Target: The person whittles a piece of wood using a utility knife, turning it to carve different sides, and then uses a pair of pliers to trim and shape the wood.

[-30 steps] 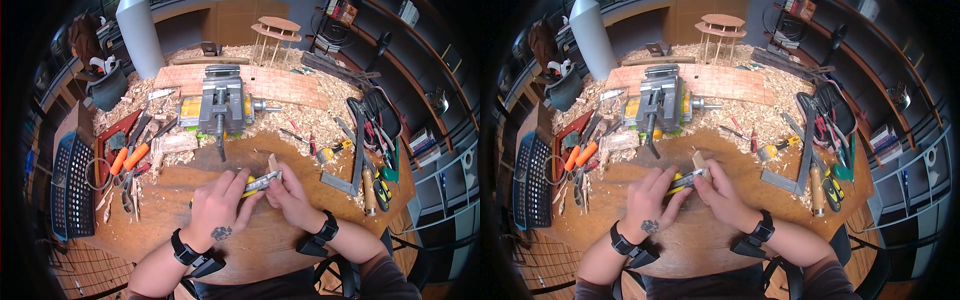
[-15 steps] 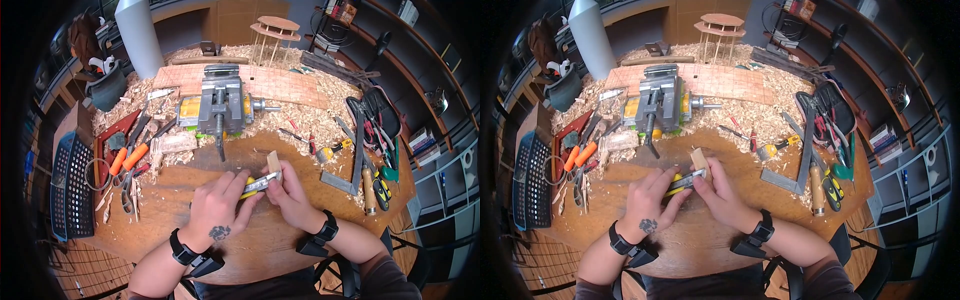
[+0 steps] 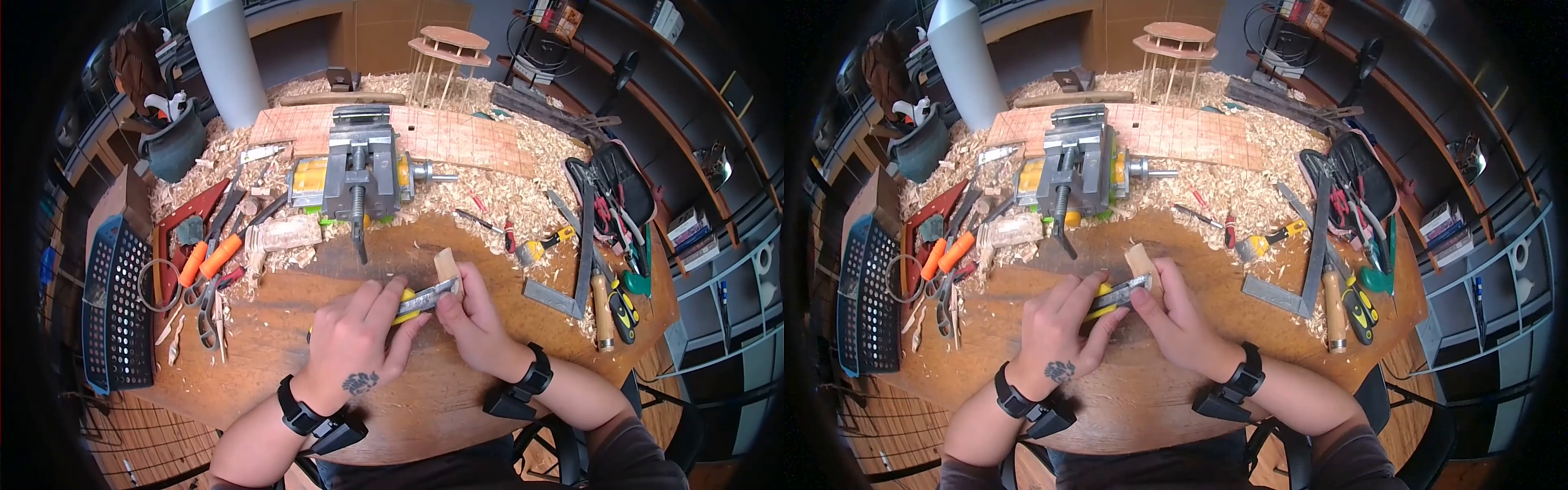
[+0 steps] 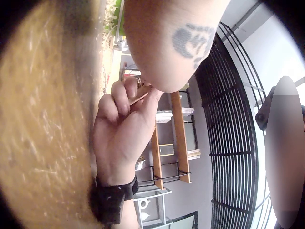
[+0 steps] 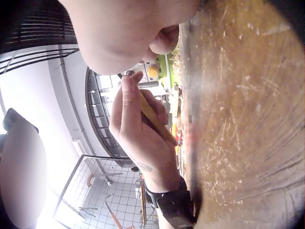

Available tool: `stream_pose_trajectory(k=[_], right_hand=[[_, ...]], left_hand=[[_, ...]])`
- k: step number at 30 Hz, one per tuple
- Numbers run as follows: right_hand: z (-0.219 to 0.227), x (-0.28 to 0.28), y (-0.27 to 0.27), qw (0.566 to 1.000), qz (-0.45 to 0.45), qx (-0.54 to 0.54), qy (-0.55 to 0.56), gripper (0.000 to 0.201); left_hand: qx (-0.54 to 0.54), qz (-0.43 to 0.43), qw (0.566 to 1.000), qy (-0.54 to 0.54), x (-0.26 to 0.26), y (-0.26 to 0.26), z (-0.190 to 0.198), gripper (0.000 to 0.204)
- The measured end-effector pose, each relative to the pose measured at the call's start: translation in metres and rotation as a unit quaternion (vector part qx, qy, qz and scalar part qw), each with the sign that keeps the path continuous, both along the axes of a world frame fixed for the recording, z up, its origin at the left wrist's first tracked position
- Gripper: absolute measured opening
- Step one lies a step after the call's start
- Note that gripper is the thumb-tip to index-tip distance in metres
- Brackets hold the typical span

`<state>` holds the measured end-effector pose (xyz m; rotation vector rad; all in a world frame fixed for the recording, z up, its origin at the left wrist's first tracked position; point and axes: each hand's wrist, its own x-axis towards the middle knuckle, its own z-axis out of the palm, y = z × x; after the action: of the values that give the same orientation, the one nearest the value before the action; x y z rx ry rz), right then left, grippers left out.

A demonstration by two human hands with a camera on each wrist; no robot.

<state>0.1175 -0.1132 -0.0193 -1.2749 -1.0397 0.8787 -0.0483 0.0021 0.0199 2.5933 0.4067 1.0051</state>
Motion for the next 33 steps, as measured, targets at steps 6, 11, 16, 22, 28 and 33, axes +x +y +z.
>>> stream_pose_trajectory(k=[6,11,16,22,28,33], right_hand=[[0.0046,-0.0016,-0.0005,0.998,-0.017,0.027,-0.057,0.031],[0.0027,-0.0023,-0.0004,0.998,-0.037,0.02,-0.049,0.027],[0.0024,-0.0019,0.0007,0.999,-0.046,0.012,-0.012,0.025],[0.0043,-0.0014,0.0015,0.999,-0.04,0.005,0.015,0.025],[-0.0034,0.0048,-0.0001,0.995,0.011,-0.025,0.092,0.027],[0.0026,0.0028,0.0014,0.99,0.039,-0.012,0.134,0.027]], left_hand=[[0.009,0.006,1.0,-0.002,-0.0008,-0.0014,-0.0002,0.041],[0.046,0.035,0.998,-0.006,-0.0004,-0.0049,0.0006,0.043],[0.054,0.043,0.998,-0.007,-0.0003,-0.0059,0.0009,0.043],[0.071,0.053,0.996,-0.013,0.0001,-0.0065,0.0007,0.043],[0.021,0.038,0.999,-0.015,0.0012,-0.0055,0.0023,0.042],[-0.011,0.014,1.0,-0.007,0.0004,-0.0031,0.0023,0.041]])
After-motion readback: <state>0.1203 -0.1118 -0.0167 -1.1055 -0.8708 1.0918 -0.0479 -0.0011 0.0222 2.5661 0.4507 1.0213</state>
